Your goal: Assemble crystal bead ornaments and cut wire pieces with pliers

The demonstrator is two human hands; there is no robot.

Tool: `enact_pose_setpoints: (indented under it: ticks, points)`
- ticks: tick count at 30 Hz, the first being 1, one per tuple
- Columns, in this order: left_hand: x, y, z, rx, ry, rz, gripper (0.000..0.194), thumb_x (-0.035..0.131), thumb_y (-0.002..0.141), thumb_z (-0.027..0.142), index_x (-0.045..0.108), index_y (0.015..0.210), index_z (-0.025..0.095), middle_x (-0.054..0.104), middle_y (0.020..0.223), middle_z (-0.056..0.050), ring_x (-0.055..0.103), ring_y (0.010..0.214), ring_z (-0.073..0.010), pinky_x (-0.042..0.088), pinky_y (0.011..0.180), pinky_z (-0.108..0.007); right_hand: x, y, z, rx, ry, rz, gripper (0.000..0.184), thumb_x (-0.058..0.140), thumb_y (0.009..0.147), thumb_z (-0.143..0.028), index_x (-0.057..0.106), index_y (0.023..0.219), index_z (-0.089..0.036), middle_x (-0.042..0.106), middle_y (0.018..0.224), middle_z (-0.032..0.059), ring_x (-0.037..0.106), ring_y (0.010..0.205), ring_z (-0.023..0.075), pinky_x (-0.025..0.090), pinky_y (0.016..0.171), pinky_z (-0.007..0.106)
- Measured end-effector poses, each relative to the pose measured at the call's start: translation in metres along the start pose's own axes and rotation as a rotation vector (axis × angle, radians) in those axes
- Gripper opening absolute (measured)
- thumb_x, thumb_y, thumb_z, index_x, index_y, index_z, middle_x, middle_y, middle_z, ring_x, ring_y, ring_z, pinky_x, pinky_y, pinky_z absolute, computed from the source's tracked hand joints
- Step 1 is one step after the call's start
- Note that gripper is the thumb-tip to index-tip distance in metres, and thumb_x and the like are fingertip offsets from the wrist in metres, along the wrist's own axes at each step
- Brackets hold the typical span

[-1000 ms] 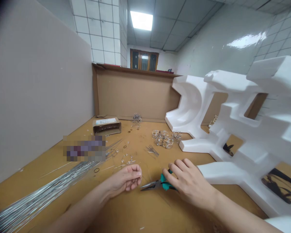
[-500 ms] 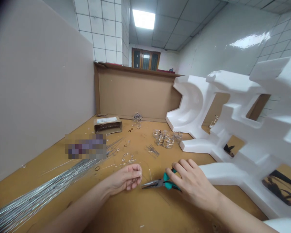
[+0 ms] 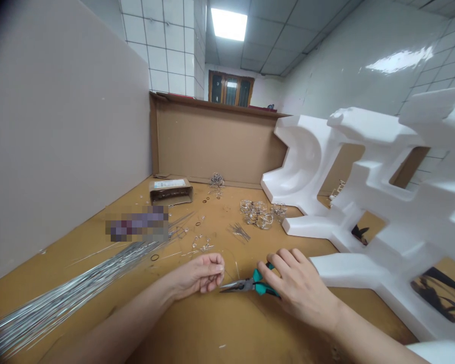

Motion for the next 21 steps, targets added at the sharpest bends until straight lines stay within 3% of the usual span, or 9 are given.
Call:
enact_pose_setpoints:
  ticks: [10, 16, 18, 21]
  points:
    - [0.003, 0.001, -0.002, -0.007, -0.008, -0.022, 0.027, 0.065, 0.068, 0.035, 0.048, 0.074, 0.016, 0.058, 0.060, 0.002, 0.049, 0.043, -0.0034, 0.029, 0.036, -0.013, -0.005, -0.002, -0.004, -0.025, -0.015, 0.054, 0.033, 0.042, 0.074, -0.008, 0.056, 0.103, -0.016, 0.058, 0.080, 0.0089, 0.047, 0.068, 0.0193, 0.029, 0.061, 0.031]
    - [0.003, 0.002, -0.001, 0.024, 0.003, -0.028, 0.026, 0.064, 0.070, 0.035, 0.047, 0.073, 0.016, 0.058, 0.060, 0.002, 0.050, 0.044, -0.0039, 0.031, 0.037, -0.013, -0.002, -0.005, -0.004, -0.039, -0.004, 0.015, 0.035, 0.043, 0.074, -0.008, 0.056, 0.106, -0.018, 0.059, 0.081, 0.0084, 0.047, 0.068, 0.0193, 0.030, 0.062, 0.032]
    - [0.003, 0.003, 0.001, 0.042, 0.026, -0.020, 0.027, 0.064, 0.070, 0.036, 0.046, 0.074, 0.016, 0.059, 0.061, 0.001, 0.052, 0.044, -0.0048, 0.032, 0.037, -0.013, 0.000, -0.004, -0.003, -0.002, 0.043, -0.028, 0.032, 0.046, 0.075, -0.014, 0.056, 0.105, -0.018, 0.059, 0.078, 0.0075, 0.048, 0.066, 0.0192, 0.031, 0.060, 0.031]
    - [0.001, 0.003, 0.010, 0.124, 0.147, 0.021, 0.027, 0.062, 0.071, 0.038, 0.046, 0.072, 0.016, 0.060, 0.062, 0.000, 0.053, 0.046, -0.0064, 0.033, 0.038, -0.015, 0.010, -0.005, 0.003, 0.186, 0.177, -0.179, 0.022, 0.051, 0.073, -0.022, 0.060, 0.093, -0.021, 0.058, 0.071, 0.0052, 0.050, 0.061, 0.0183, 0.032, 0.055, 0.028]
Point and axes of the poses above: each hand's wrist, its own y-axis towards the middle knuckle, its own x-axis out of the palm, z = x × y, the point moved 8 cm from there along y, towards the middle knuckle
